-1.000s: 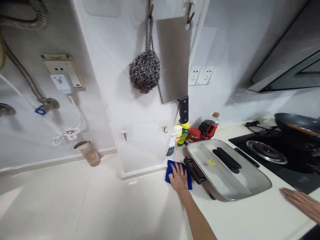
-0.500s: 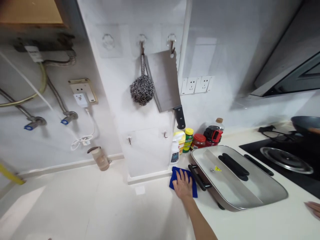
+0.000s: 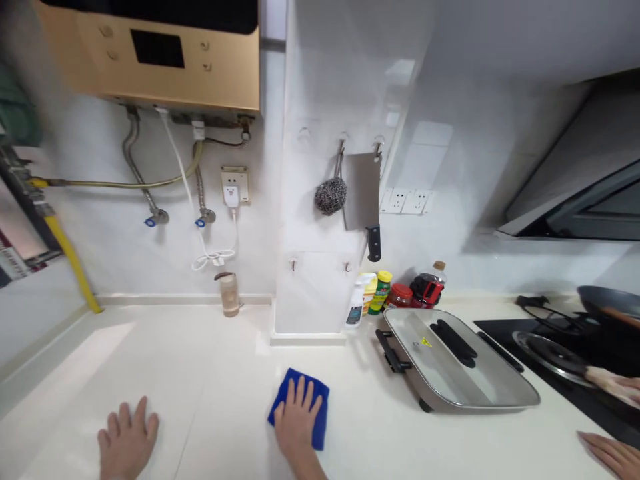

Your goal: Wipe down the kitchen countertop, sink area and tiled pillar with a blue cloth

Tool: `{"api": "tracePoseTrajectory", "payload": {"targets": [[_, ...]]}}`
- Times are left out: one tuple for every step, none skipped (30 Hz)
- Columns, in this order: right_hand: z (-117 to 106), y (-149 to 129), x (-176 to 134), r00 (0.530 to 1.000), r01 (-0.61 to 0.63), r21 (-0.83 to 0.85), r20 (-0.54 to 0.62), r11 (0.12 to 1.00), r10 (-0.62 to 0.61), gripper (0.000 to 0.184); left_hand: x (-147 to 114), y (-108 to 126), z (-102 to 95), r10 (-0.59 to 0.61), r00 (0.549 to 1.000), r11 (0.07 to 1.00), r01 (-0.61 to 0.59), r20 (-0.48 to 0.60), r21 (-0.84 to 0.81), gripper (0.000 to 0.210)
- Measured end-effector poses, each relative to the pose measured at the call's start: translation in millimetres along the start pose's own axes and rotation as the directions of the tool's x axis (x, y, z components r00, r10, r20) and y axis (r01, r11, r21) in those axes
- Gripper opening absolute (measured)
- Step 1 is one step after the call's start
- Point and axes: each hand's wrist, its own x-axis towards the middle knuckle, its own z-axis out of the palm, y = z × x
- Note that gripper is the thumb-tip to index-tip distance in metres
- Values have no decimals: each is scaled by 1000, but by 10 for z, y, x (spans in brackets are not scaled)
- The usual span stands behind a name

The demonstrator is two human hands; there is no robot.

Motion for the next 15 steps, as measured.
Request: {"api": "tracePoseTrajectory", "payload": {"targets": [[-9, -187, -108, 998, 47, 38, 30, 998, -48, 64, -27, 56, -14, -4, 1000, 1000, 4, -11, -9, 64], [-30, -345, -210, 993, 98, 84, 60, 992, -103, 66, -61, 136, -22, 9, 1000, 1000, -9, -18, -21, 62], [-59, -466, -300, 983, 151, 140, 85, 979, -163, 66, -104, 241, -20, 34, 999, 999, -35, -20, -34, 60], [-94, -543, -376, 969, 201, 203, 102, 958, -224, 66, -158, 367, -7, 92, 996, 994, -92, -6, -54, 59], [-129, -571, -437, 955, 239, 273, 108, 932, -276, 65, -224, 512, 15, 172, 985, 983, -171, 11, -74, 56], [-159, -549, -485, 944, 262, 350, 101, 899, -315, 62, -302, 670, 42, 244, 969, 966, -241, 26, -92, 52], [-181, -475, -522, 940, 270, 428, 77, 863, -332, 59, -392, 836, 70, 309, 950, 946, -304, 35, -113, 49], [-192, -355, -554, 946, 262, 499, 36, 826, -322, 56, -492, 1004, 94, 376, 926, 920, -368, 39, -137, 46], [-193, -191, -588, 958, 249, 556, -19, 793, -287, 54, -601, 1170, 110, 469, 883, 872, -457, 29, -176, 44], [-188, 8, -627, 969, 237, 593, -83, 770, -235, 53, -716, 1329, 116, 583, 812, 790, -568, -2, -230, 43], [-179, 234, -676, 974, 227, 609, -152, 760, -169, 52, -834, 1476, 113, 678, 734, 699, -660, -39, -274, 43], [-170, 476, -737, 969, 228, 598, -219, 768, -117, 51, -952, 1609, 105, 760, 645, 598, -740, -75, -307, 43], [-163, 723, -809, 958, 230, 572, -276, 787, -80, 50, -1064, 1724, 98, 820, 563, 508, -798, -101, -326, 43], [-158, 964, -891, 944, 223, 538, -326, 813, -43, 49, -1168, 1820, 95, 857, 505, 448, -830, -106, -331, 43], [-155, 1186, -977, 935, 213, 501, -354, 839, -26, 48, -1260, 1893, 101, 878, 469, 417, -848, -95, -327, 42]]}}
